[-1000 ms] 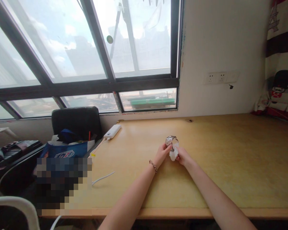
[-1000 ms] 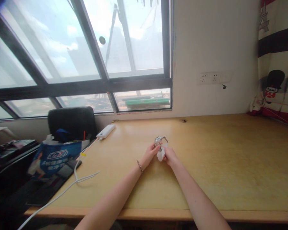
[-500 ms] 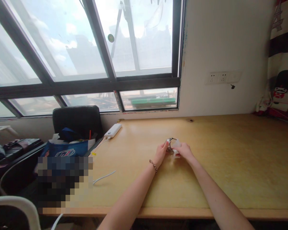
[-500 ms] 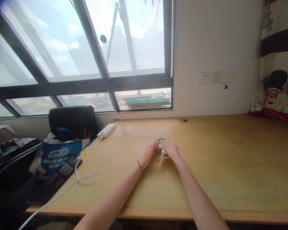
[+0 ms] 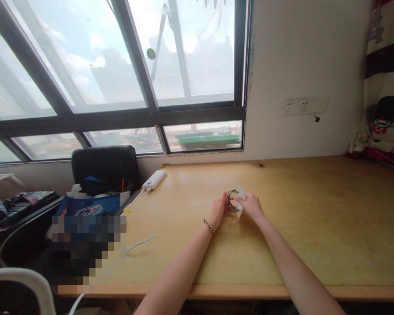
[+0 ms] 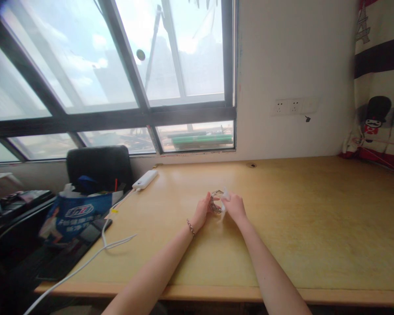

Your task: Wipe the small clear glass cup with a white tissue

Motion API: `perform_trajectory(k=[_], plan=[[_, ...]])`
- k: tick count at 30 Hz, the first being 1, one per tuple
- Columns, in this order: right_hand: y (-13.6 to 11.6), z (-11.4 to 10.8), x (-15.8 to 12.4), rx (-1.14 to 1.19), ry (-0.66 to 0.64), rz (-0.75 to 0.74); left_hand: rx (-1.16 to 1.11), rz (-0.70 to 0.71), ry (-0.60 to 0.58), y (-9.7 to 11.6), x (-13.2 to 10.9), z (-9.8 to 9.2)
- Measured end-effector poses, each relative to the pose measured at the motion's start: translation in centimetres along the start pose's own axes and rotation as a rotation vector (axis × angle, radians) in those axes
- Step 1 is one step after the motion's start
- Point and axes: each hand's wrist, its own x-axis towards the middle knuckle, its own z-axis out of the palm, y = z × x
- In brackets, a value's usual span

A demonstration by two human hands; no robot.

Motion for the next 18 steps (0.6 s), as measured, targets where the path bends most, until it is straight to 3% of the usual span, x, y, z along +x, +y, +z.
perform_trajectory(k=[3, 8, 11, 15, 18], plan=[[0.4, 0.4, 0.4, 0.080, -0.130, 0.091, 0.003, 0.013, -0.035, -0.2, 0.0, 0.0], [0.6, 1.0, 0.6, 0.010, -0.005, 0.149, 0.047, 0.047, -0.098, -0.2, 0.0, 0.2], [0.3, 1.3, 0.4, 0.093, 0.034, 0.262, 0.084, 0.105, -0.174, 0.0, -0.1, 0.3], [-0.2, 1.4, 0.0, 0.375, -0.119, 0.447, 0.039, 0.112, -0.234, 0.2, -0.3, 0.3], [-0.6, 1.2, -0.2, 0.424, -0.252, 0.439, -0.005, 0.080, -0.209, 0.3, -0.4, 0.1]])
